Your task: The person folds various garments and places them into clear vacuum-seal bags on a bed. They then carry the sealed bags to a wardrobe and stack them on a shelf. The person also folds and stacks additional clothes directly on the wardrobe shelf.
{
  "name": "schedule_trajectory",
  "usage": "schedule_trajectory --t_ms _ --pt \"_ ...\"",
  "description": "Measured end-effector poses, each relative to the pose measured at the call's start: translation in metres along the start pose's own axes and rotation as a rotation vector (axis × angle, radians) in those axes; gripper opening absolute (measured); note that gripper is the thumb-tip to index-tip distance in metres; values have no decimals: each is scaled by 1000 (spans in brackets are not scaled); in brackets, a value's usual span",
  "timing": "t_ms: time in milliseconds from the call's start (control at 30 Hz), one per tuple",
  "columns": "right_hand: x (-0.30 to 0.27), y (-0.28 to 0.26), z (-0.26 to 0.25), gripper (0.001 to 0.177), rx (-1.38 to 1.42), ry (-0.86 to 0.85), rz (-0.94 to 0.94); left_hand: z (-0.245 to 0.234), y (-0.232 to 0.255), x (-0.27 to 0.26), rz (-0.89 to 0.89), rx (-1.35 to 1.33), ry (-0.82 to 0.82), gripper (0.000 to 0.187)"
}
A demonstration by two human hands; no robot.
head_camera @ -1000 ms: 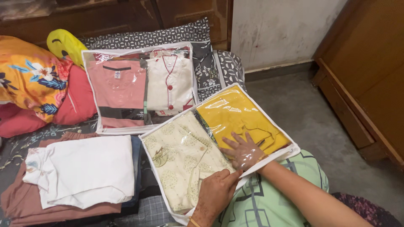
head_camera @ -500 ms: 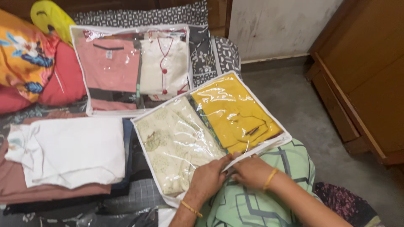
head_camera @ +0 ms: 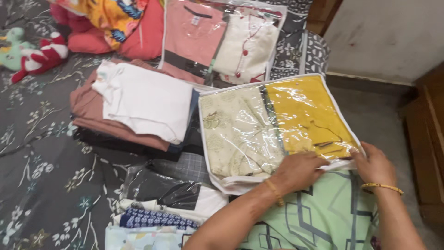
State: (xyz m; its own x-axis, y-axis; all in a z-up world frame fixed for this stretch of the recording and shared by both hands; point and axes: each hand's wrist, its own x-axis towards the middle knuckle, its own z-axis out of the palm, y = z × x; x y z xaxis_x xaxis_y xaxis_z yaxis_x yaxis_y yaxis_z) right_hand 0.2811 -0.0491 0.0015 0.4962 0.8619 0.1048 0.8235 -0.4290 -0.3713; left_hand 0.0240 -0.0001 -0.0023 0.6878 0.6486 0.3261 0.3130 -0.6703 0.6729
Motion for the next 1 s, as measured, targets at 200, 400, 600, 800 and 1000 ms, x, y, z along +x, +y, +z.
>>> schedule_trajectory --t_ms 200,400,600,800,1000 --pt "-2 16 15 50 69 21 70 19 27 25 7 7 -39 31" --pt "-21 -41 7 47 -7 107 -258 -17 21 6 2 -38 232 36" --pt "-31 -140 13 42 161 -9 -516 -89 -3 -30 -167 50 424 33" --pt "-13 -106 14 33 121 94 -403 -93 3 -42 -270 -76 254 25" --pt "13 31 31 40 54 139 26 -17 25 -4 -119 -135 97 26"
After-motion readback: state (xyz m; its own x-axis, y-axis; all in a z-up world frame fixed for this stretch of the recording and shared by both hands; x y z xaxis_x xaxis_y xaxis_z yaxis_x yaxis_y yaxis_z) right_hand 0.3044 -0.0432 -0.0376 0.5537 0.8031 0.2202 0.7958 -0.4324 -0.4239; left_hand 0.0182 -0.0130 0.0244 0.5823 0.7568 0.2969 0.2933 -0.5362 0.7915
